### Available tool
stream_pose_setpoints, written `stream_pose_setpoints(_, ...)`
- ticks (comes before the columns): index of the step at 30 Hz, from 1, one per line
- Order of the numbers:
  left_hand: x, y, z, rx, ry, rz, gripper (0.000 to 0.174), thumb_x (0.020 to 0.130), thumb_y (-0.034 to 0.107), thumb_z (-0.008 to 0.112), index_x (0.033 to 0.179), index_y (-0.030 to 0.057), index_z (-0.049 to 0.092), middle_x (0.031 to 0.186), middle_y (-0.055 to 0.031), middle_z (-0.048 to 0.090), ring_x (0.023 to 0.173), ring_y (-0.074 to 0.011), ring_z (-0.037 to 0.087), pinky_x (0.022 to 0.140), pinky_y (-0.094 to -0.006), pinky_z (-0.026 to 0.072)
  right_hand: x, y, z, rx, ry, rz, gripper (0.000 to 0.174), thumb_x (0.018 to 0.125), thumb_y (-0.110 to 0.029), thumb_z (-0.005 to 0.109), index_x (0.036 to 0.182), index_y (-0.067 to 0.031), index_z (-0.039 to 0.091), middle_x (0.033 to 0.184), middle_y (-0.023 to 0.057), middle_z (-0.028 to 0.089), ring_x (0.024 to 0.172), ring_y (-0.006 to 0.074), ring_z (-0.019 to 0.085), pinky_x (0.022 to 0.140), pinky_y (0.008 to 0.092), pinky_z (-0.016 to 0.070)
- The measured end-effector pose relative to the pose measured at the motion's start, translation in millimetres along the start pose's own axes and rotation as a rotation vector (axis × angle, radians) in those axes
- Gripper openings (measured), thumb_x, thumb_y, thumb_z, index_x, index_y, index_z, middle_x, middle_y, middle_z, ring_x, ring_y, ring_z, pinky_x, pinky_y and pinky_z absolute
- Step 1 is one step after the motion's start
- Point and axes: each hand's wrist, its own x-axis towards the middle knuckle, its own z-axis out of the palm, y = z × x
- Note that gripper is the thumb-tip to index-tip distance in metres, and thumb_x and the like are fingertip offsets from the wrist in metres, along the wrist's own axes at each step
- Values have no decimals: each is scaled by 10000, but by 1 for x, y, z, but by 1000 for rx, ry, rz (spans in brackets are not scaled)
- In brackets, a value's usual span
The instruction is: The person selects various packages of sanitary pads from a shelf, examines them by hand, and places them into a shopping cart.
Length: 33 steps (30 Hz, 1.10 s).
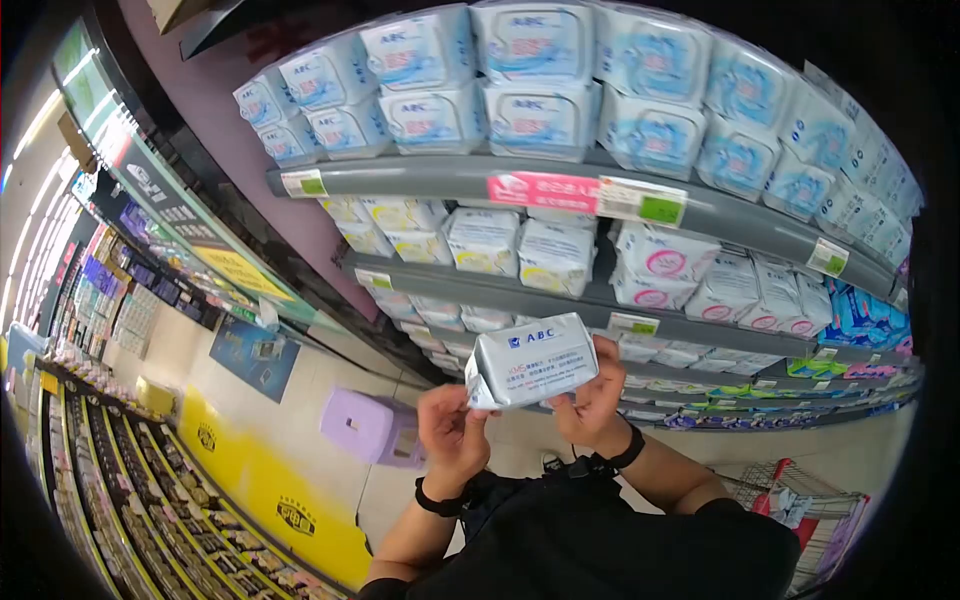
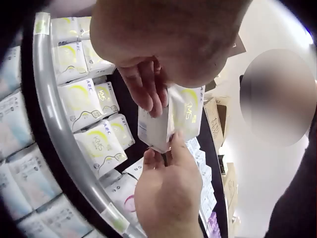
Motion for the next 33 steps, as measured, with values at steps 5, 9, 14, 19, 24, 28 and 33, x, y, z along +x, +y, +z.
stream_pose_setpoints(5,73,-42,-37,98,-230,27,298,1051,-13,535,1346,-40,500,1045,-161,753,846,-192,727,769,-314,578,42,13,48,-184,69,29,538,936,6,679,1402,20,411,1477,271,458,1311,336,509,1111,447,411)
stream_pose_setpoints(9,134,-42,-54,313,-369,152,458,1028,16,583,1470,-77,502,882,-123,763,764,-171,722,743,-300,558,68,17,95,-307,200,39,543,938,-12,677,1420,28,429,1515,296,460,1418,392,472,1172,479,377)
stream_pose_setpoints(14,167,-51,-64,215,-446,233,677,980,-9,615,1572,-138,312,859,-122,707,687,-204,672,671,-314,549,83,17,132,-709,268,89,586,937,-63,714,1449,44,451,1445,265,532,1374,395,517,1150,467,423)
stream_pose_setpoints(19,184,-52,-64,99,-543,119,736,970,-14,600,1603,-136,243,856,-109,692,700,-201,653,708,-309,541,94,23,130,-660,305,287,416,983,-64,685,1356,48,541,1281,205,646,1188,288,646,1029,388,486)
stream_pose_setpoints(24,202,-66,-66,117,-668,152,860,930,107,700,1603,-145,227,945,-101,713,752,-230,676,696,-350,556,115,26,121,-744,320,273,366,974,-78,712,1299,26,577,1247,187,691,1101,264,673,945,386,524)
stream_pose_setpoints(28,209,-72,-67,168,-716,124,921,938,149,717,1604,-157,160,1060,-130,719,872,-244,701,725,-347,565,133,23,129,-895,297,315,383,945,-88,751,1274,26,590,1263,192,700,1061,298,694,920,397,543)
stream_pose_setpoints(33,213,-73,-63,197,-707,136,989,933,178,730,1613,-152,91,1153,-157,696,947,-274,695,731,-359,569,139,33,135,-999,303,248,408,938,-104,760,1282,22,581,1242,208,701,1074,358,707,920,418,564)
